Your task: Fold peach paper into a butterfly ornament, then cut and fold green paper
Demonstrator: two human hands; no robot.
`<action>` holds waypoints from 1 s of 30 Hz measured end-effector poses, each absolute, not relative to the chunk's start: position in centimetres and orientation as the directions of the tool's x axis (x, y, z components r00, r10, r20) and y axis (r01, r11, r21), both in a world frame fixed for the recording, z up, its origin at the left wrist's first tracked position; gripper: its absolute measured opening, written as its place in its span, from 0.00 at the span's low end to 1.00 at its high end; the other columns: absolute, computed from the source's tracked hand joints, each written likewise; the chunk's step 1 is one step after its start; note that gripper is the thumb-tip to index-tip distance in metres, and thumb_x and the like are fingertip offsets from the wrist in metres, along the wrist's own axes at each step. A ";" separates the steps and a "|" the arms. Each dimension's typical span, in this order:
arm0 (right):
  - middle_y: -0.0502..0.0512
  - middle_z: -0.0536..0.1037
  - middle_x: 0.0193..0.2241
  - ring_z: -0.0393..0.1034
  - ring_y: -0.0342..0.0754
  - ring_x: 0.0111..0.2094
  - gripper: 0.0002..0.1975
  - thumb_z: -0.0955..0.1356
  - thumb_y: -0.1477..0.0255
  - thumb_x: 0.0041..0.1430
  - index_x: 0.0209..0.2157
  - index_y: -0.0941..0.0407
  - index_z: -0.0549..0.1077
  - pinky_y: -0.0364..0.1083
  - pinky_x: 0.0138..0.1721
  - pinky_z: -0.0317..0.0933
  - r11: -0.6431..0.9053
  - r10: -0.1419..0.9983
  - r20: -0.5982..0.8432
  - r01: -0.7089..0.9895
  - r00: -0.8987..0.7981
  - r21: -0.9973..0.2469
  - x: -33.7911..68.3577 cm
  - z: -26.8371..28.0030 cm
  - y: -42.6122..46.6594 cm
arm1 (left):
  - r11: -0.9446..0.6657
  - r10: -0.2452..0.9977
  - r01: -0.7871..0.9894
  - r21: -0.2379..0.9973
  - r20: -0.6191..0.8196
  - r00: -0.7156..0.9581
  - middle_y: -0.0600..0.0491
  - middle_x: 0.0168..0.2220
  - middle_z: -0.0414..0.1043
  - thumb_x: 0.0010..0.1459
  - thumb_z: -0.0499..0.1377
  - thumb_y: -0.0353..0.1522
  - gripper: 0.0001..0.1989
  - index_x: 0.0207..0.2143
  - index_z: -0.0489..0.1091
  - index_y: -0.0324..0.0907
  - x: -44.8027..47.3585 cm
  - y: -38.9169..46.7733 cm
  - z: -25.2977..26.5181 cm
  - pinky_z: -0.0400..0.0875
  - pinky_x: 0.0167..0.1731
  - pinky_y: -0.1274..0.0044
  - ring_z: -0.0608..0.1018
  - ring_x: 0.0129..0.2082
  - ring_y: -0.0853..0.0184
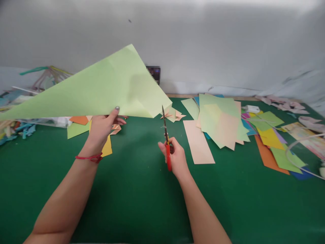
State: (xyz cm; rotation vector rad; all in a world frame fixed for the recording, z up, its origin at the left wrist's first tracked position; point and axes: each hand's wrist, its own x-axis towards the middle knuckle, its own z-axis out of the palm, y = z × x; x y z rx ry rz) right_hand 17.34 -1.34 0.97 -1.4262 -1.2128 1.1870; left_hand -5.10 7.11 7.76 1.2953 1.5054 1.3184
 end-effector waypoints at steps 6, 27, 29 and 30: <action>0.51 0.66 0.32 0.63 0.42 0.26 0.21 0.59 0.48 0.56 0.37 0.52 0.62 0.43 0.25 0.63 -0.058 0.990 -0.061 0.021 -0.126 -0.998 18.0 -0.4 -0.9 | -0.145 0.944 0.093 0.985 0.165 -0.286 0.48 0.27 0.78 0.55 0.56 0.42 0.15 0.28 0.72 0.39 -5.4 7.7 7.4 0.75 0.28 0.77 0.78 0.23 0.68; 0.49 0.69 0.18 0.65 0.42 0.18 0.25 0.57 0.47 0.56 0.29 0.56 0.64 0.44 0.23 0.61 -0.143 0.964 -0.191 0.244 -0.187 -0.959 17.1 2.4 -1.9 | 0.039 0.990 0.435 0.900 0.024 -0.140 0.49 0.23 0.77 0.54 0.56 0.47 0.22 0.16 0.74 0.43 -5.4 5.6 10.5 0.69 0.25 0.80 0.79 0.29 0.64; 0.49 0.69 0.17 0.66 0.43 0.18 0.24 0.58 0.47 0.57 0.29 0.56 0.64 0.44 0.23 0.61 -0.145 0.963 -0.194 0.247 -0.187 -0.958 17.1 2.4 -2.0 | 0.046 0.991 0.457 0.888 0.015 -0.130 0.49 0.22 0.77 0.54 0.56 0.47 0.22 0.16 0.74 0.43 -5.3 5.5 10.6 0.68 0.24 0.80 0.79 0.29 0.64; 0.48 0.69 0.17 0.66 0.43 0.18 0.24 0.58 0.48 0.57 0.29 0.56 0.64 0.44 0.23 0.61 -0.146 0.963 -0.194 0.249 -0.185 -0.958 17.1 2.4 -2.0 | 0.047 0.992 0.463 0.885 0.013 -0.126 0.49 0.22 0.77 0.54 0.56 0.47 0.22 0.16 0.74 0.43 -5.3 5.5 10.5 0.68 0.24 0.80 0.79 0.29 0.64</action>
